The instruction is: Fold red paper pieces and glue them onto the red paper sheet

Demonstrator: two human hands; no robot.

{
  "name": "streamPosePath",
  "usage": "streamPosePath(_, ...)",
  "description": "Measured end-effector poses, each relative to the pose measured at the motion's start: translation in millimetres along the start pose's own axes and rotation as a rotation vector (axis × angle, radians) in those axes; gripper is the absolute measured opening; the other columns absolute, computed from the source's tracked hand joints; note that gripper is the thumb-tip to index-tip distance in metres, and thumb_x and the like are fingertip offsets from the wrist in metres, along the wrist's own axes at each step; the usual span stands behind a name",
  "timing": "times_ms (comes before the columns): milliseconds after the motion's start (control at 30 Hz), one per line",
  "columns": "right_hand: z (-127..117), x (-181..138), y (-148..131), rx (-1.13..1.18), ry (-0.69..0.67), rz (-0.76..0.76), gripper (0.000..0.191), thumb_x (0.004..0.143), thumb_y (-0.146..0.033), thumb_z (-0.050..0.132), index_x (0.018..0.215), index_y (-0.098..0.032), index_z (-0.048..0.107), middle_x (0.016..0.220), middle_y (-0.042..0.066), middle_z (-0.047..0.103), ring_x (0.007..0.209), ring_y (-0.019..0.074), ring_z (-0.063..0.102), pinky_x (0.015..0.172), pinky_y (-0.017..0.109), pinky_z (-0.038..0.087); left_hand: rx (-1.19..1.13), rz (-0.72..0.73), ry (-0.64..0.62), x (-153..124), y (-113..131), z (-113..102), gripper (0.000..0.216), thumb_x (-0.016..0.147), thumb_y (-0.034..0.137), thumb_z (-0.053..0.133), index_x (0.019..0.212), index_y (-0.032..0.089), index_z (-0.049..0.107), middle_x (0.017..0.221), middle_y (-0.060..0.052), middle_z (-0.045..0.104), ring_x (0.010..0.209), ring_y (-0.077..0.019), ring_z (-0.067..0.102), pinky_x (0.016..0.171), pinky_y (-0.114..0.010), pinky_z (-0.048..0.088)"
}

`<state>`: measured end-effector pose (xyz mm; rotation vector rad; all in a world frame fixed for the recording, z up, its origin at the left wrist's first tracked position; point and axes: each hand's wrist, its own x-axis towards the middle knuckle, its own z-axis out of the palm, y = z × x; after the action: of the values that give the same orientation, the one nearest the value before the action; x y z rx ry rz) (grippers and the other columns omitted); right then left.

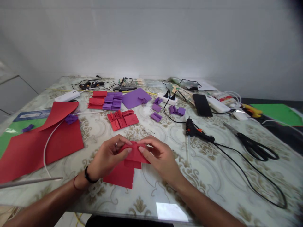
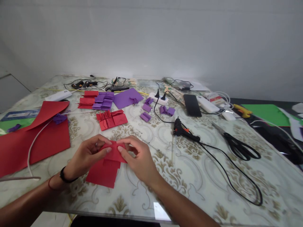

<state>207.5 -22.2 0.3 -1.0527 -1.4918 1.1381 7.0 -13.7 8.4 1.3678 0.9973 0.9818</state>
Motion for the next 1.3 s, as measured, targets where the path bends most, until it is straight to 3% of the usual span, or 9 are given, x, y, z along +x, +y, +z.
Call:
streamPosePath(100, 0, 2, 3, 0.039, 0.036, 0.105, 0.022, 0.090, -0.032, 0.070, 0.110, -0.023, 0.071, 0.088, 0.002, 0.066, 0.077, 0.0162, 0.063, 0.071, 0.028, 0.053, 0.022, -0.015, 0.012, -1, -1, 1, 0.027, 0.090, 0.029, 0.070, 0.115, 0.021, 0.061, 0.068, 0.003, 0.063, 0.050, -0.0084, 0.049, 0.047, -0.018, 0.037)
streamPosePath(167, -1, 4, 5, 0.032, 0.018, 0.146, 0.017, 0.089, -0.035, 0.071, 0.098, -0.020, 0.072, 0.075, -0.001, 0.062, 0.068, 0.0146, 0.059, 0.065, 0.027, 0.051, 0.028, -0.033, 0.003, 0, 0, 1, 0.035, 0.090, 0.031, 0.071, 0.121, 0.021, 0.060, 0.068, 0.003, 0.065, 0.051, -0.0102, 0.053, 0.048, -0.019, 0.039)
streamPosePath(267, -2, 5, 5, 0.013, 0.017, 0.144, 0.018, 0.088, -0.036, 0.071, 0.083, -0.019, 0.071, 0.068, -0.001, 0.060, 0.064, 0.0140, 0.055, 0.062, 0.026, 0.048, 0.053, -0.065, -0.024, 2, 2, 0, 0.026, 0.089, 0.036, 0.071, 0.108, 0.018, 0.068, 0.068, 0.001, 0.065, 0.055, -0.0124, 0.055, 0.051, -0.022, 0.042)
streamPosePath(367, -1, 5, 4, 0.014, 0.024, 0.124, 0.017, 0.087, -0.035, 0.072, 0.081, -0.019, 0.071, 0.068, -0.001, 0.061, 0.065, 0.0144, 0.055, 0.062, 0.026, 0.048, 0.137, -0.060, -0.015, 3, 4, -2, 0.023, 0.090, 0.039, 0.068, 0.088, 0.016, 0.071, 0.061, 0.003, 0.057, 0.054, -0.0104, 0.049, 0.052, -0.022, 0.037)
streamPosePath(467, -1, 5, 4, 0.036, 0.021, 0.143, 0.017, 0.085, -0.035, 0.072, 0.081, -0.019, 0.072, 0.065, -0.002, 0.060, 0.062, 0.0138, 0.055, 0.061, 0.027, 0.047, 0.210, -0.055, 0.023, 3, 4, -3, 0.027, 0.091, 0.041, 0.068, 0.082, 0.015, 0.071, 0.058, 0.004, 0.053, 0.053, -0.0091, 0.044, 0.051, -0.022, 0.033)
streamPosePath(733, -4, 9, 9, 0.017, 0.002, 0.202, 0.021, 0.084, -0.039, 0.073, 0.081, -0.019, 0.072, 0.064, -0.003, 0.059, 0.059, 0.0128, 0.051, 0.058, 0.025, 0.043, 0.104, -0.196, -0.078, 4, -6, -8, 0.022, 0.085, 0.037, 0.076, 0.091, 0.017, 0.068, 0.073, 0.000, 0.069, 0.062, -0.0140, 0.060, 0.052, -0.021, 0.042)
streamPosePath(867, -4, 10, 12, -0.043, -0.114, 0.214, 0.030, 0.085, -0.045, 0.072, 0.072, -0.019, 0.067, 0.061, -0.003, 0.054, 0.057, 0.0120, 0.046, 0.052, 0.024, 0.035, 0.130, -0.154, -0.047, 5, -8, -8, 0.019, 0.085, 0.036, 0.075, 0.088, 0.018, 0.068, 0.067, 0.002, 0.066, 0.058, -0.0134, 0.059, 0.050, -0.021, 0.041)
streamPosePath(967, -3, 10, 13, -0.048, -0.102, 0.227, 0.036, 0.084, -0.047, 0.073, 0.065, -0.018, 0.063, 0.058, -0.004, 0.050, 0.055, 0.0114, 0.043, 0.051, 0.024, 0.033, 0.130, -0.122, -0.055, 6, -7, -8, 0.021, 0.084, 0.038, 0.075, 0.093, 0.019, 0.072, 0.066, 0.001, 0.067, 0.060, -0.0167, 0.062, 0.049, -0.023, 0.043)
streamPosePath(1300, -7, 9, 12, -0.066, -0.073, 0.224, 0.023, 0.086, -0.038, 0.073, 0.075, -0.018, 0.070, 0.064, -0.002, 0.062, 0.059, 0.0138, 0.054, 0.056, 0.025, 0.041, 0.170, -0.090, -0.116, 6, -3, -12, 0.018, 0.085, 0.035, 0.074, 0.092, 0.019, 0.075, 0.065, 0.000, 0.067, 0.058, -0.0157, 0.061, 0.046, -0.022, 0.044)
